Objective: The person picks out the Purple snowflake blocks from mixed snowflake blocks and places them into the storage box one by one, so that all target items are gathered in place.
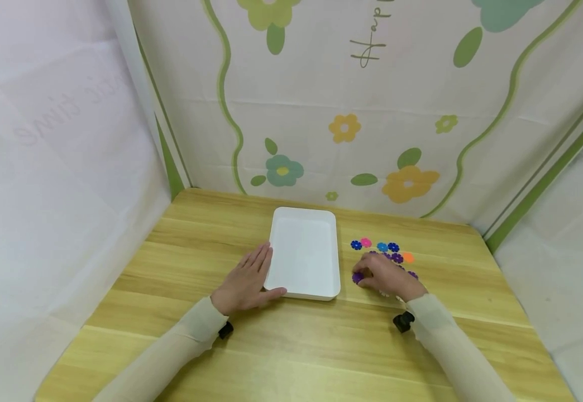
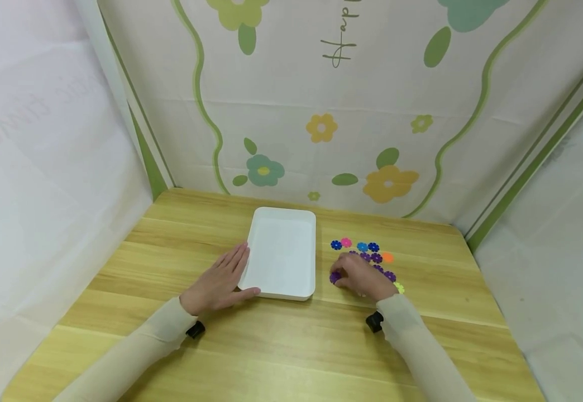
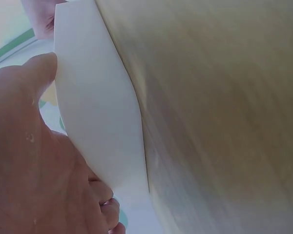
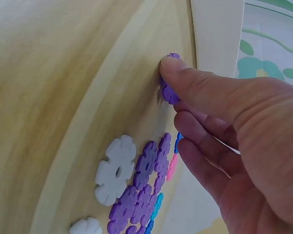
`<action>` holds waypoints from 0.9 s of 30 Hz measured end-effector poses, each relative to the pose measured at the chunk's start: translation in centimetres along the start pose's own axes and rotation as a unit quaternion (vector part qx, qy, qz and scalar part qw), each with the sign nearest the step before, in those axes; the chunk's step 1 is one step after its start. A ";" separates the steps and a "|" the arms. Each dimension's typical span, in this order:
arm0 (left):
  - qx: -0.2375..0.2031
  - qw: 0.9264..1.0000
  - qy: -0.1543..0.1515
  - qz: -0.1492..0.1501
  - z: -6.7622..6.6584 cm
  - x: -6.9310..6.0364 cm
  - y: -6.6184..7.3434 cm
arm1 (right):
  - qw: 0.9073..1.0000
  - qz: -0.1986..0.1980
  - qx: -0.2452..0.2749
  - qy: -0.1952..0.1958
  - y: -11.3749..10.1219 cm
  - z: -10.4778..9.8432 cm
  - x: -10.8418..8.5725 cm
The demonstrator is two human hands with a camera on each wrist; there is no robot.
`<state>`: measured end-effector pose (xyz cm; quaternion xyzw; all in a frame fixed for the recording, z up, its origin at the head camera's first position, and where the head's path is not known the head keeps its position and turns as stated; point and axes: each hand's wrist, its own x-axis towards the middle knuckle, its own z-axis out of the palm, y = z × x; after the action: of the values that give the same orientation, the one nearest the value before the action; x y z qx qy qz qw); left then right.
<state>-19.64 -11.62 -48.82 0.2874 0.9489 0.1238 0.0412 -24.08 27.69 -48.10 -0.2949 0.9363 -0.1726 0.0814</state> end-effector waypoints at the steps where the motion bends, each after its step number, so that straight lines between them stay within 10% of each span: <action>1: 0.000 1.000 0.001 0.000 0.0 0.0 0.0 | 1.000 0.001 0.005 0.000 0.0 -0.1 0.1; 27: -0.006 1.000 0.004 -0.003 -0.1 -0.1 0.1 | 0.997 -0.006 0.036 -0.064 -0.9 -5.4 1.3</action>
<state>-19.51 -11.60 -48.69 0.2842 0.9491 0.1302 0.0395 -26.09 27.73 -42.84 -0.3079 0.9206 -0.1869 0.1508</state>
